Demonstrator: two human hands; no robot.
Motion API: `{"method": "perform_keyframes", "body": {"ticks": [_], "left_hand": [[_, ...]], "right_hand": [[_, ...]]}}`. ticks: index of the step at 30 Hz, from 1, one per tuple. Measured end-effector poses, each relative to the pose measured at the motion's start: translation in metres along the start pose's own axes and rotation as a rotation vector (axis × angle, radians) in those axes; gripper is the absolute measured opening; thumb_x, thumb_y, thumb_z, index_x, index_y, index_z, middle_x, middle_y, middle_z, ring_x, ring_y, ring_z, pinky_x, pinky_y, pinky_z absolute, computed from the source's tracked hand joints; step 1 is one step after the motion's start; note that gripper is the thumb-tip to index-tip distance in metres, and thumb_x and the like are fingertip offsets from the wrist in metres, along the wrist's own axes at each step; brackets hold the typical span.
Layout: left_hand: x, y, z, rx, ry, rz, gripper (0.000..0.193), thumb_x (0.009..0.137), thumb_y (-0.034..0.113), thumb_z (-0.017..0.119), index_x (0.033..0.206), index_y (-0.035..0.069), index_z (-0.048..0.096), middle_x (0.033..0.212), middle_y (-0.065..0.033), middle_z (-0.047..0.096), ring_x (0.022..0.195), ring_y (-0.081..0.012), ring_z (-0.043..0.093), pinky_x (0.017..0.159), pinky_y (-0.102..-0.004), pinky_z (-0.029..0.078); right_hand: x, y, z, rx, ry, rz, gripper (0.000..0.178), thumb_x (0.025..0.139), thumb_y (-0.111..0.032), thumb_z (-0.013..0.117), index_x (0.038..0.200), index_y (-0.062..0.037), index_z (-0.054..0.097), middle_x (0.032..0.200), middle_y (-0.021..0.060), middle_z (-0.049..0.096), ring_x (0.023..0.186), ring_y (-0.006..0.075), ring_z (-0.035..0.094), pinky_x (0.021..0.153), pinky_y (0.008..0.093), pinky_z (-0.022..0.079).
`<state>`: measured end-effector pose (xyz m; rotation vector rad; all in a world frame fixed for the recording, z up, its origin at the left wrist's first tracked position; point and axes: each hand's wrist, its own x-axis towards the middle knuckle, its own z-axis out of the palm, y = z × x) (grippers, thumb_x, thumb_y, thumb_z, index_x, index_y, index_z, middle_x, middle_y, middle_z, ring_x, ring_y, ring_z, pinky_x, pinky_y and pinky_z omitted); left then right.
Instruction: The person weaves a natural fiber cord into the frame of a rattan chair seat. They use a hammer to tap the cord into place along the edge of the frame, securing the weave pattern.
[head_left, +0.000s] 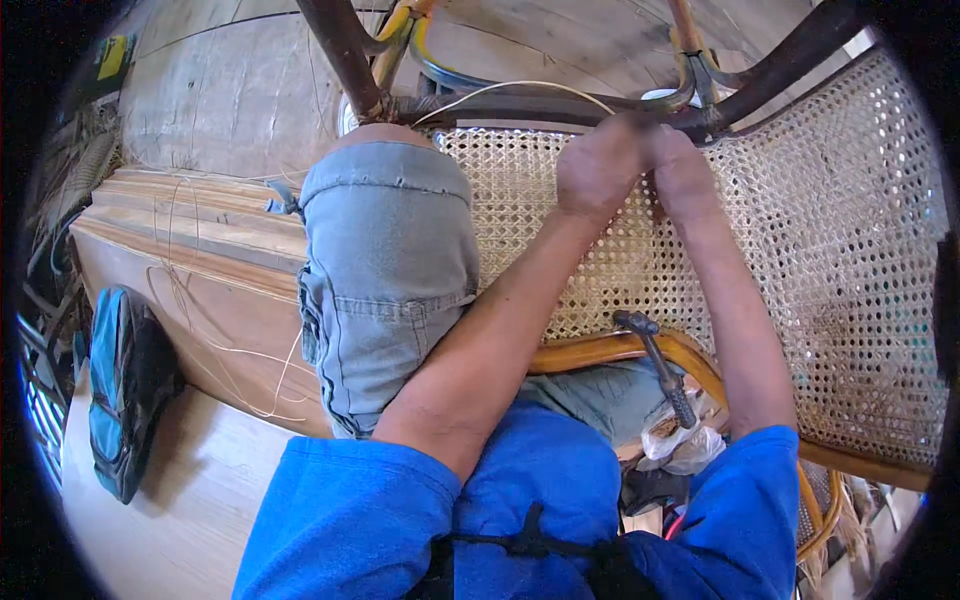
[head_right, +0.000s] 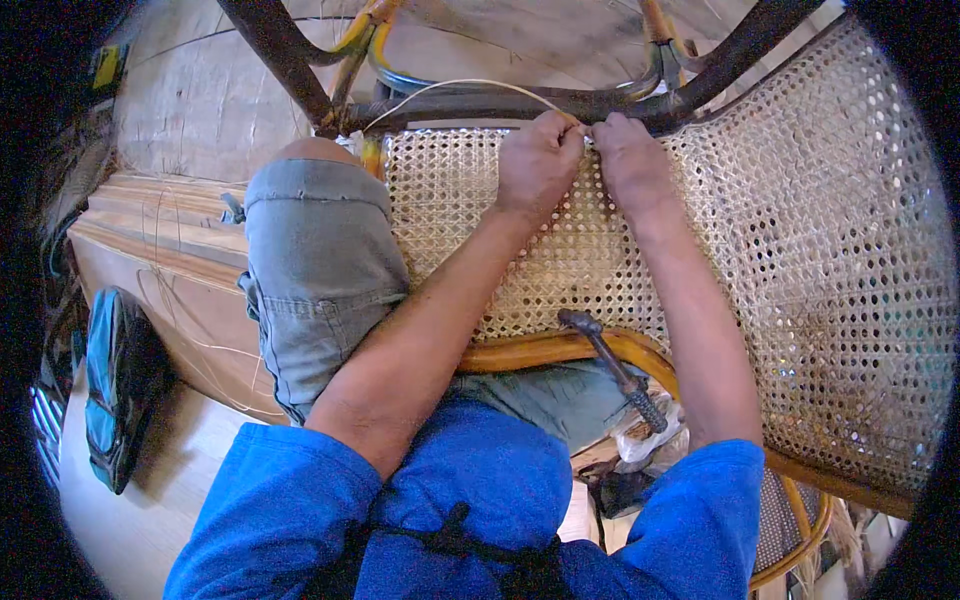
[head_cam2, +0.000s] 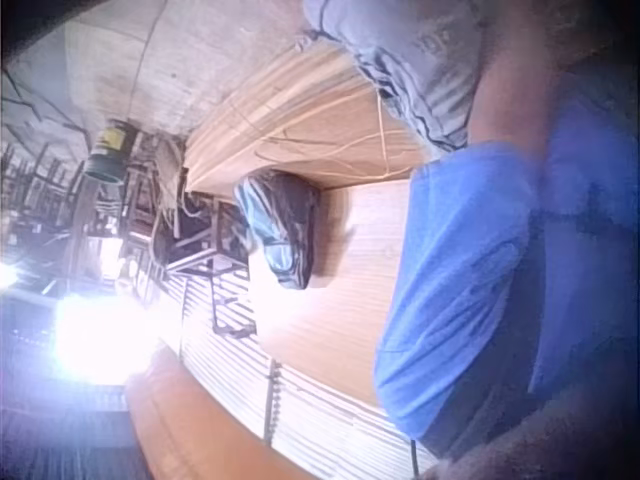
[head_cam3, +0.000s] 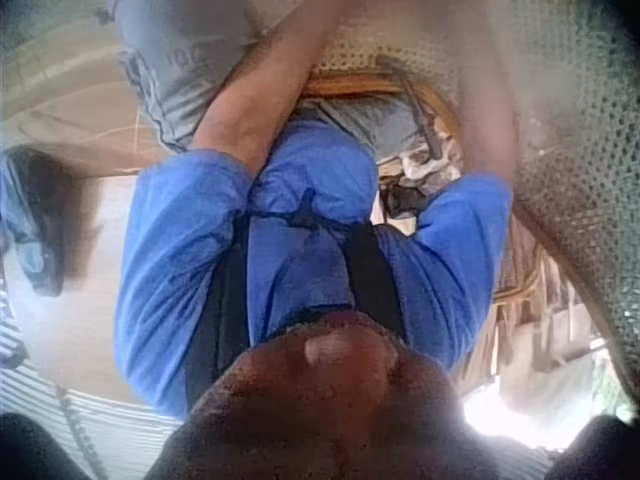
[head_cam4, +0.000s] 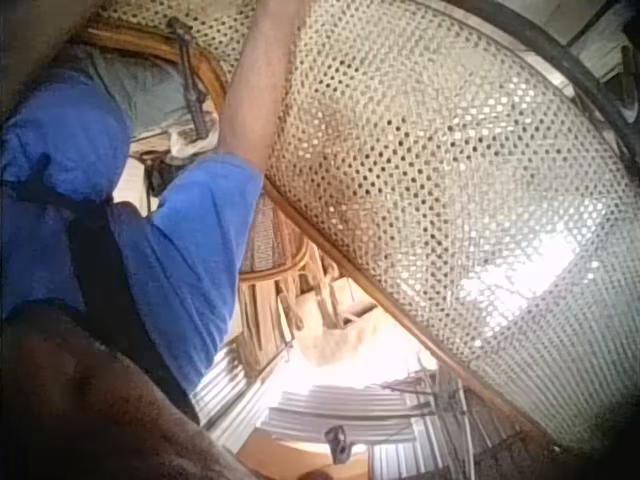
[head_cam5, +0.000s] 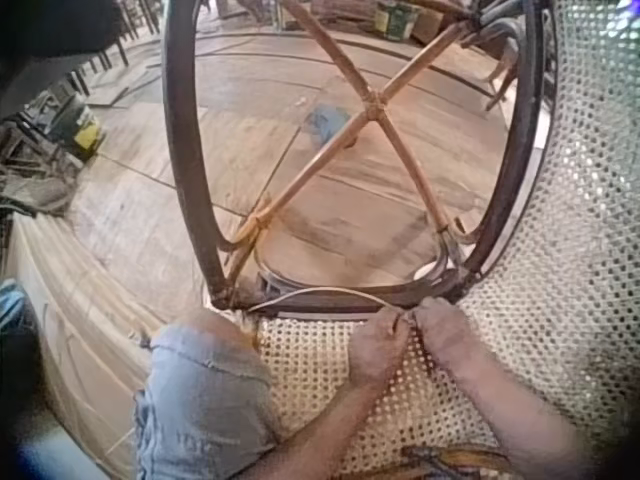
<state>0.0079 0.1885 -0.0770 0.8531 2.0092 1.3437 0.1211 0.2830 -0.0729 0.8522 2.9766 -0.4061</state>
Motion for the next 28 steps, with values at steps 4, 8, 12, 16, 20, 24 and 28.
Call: {"method": "perform_keyframes", "body": {"ticks": [4, 8, 12, 16, 20, 24, 28], "left_hand": [[-0.001, -0.003, 0.001, 0.027, -0.024, 0.017, 0.017, 0.081, 0.020, 0.058, 0.082, 0.004, 0.065, 0.073, -0.0188, 0.062, 0.068, -0.0351, 0.062, 0.064, -0.0423, 0.049], [0.002, 0.003, 0.002, 0.118, 0.002, 0.015, 0.017, 0.080, 0.020, 0.058, 0.082, 0.005, 0.065, 0.074, -0.0189, 0.062, 0.069, -0.0357, 0.062, 0.064, -0.0434, 0.049], [0.004, -0.002, 0.004, 0.130, 0.021, 0.039, 0.019, 0.080, 0.022, 0.058, 0.082, 0.005, 0.065, 0.076, -0.0190, 0.063, 0.071, -0.0363, 0.062, 0.066, -0.0438, 0.050], [0.006, -0.008, 0.007, 0.170, 0.014, 0.051, 0.019, 0.082, 0.023, 0.055, 0.083, 0.006, 0.063, 0.078, -0.0184, 0.063, 0.073, -0.0373, 0.062, 0.069, -0.0474, 0.049], [0.010, -0.005, 0.001, 0.167, -0.086, -0.080, 0.025, 0.079, 0.026, 0.058, 0.090, 0.005, 0.066, 0.084, -0.0212, 0.063, 0.078, -0.0371, 0.062, 0.072, -0.0428, 0.049], [0.014, 0.002, -0.004, 0.133, -0.137, -0.165, 0.028, 0.079, 0.028, 0.059, 0.091, 0.004, 0.066, 0.082, -0.0209, 0.064, 0.078, -0.0364, 0.062, 0.071, -0.0417, 0.049], [0.021, 0.000, 0.000, 0.204, -0.154, -0.117, 0.035, 0.076, 0.035, 0.064, 0.094, 0.005, 0.065, 0.085, -0.0229, 0.064, 0.084, -0.0356, 0.062, 0.076, -0.0433, 0.049]], "right_hand": [[-0.002, -0.007, -0.003, -0.086, 0.015, -0.019, 0.016, 0.081, -0.011, 0.046, 0.090, -0.0074, 0.059, 0.083, 0.0113, 0.054, 0.082, 0.0289, 0.056, 0.070, 0.0396, 0.047], [0.009, 0.003, -0.001, -0.116, -0.145, 0.012, 0.017, 0.083, -0.011, 0.043, 0.089, -0.0050, 0.057, 0.089, 0.0147, 0.057, 0.086, 0.0315, 0.057, 0.072, 0.0417, 0.047], [0.009, -0.006, -0.015, -0.080, -0.126, 0.186, 0.019, 0.085, -0.012, 0.042, 0.088, -0.0025, 0.059, 0.093, 0.0176, 0.059, 0.088, 0.0341, 0.059, 0.076, 0.0420, 0.048], [-0.047, -0.025, -0.055, 0.237, 0.186, 0.358, 0.019, 0.086, -0.014, 0.051, 0.095, -0.0006, 0.061, 0.089, 0.0162, 0.061, 0.083, 0.0304, 0.061, 0.074, 0.0371, 0.048], [-0.132, -0.067, -0.100, 0.365, 0.332, 0.765, 0.019, 0.087, -0.015, 0.056, 0.095, 0.0011, 0.063, 0.084, 0.0089, 0.063, 0.071, 0.0126, 0.057, 0.066, 0.0279, 0.047], [-0.221, -0.109, -0.116, 0.595, 0.014, 1.072, 0.016, 0.082, -0.012, 0.062, 0.092, 0.0007, 0.062, 0.084, 0.0075, 0.062, 0.071, 0.0140, 0.057, 0.066, 0.0273, 0.047], [-0.253, -0.141, -0.094, 0.223, -0.027, 0.692, 0.027, 0.079, -0.014, 0.066, 0.104, -0.0039, 0.060, 0.100, 0.0117, 0.063, 0.092, 0.0240, 0.058, 0.089, 0.0393, 0.040]]}}
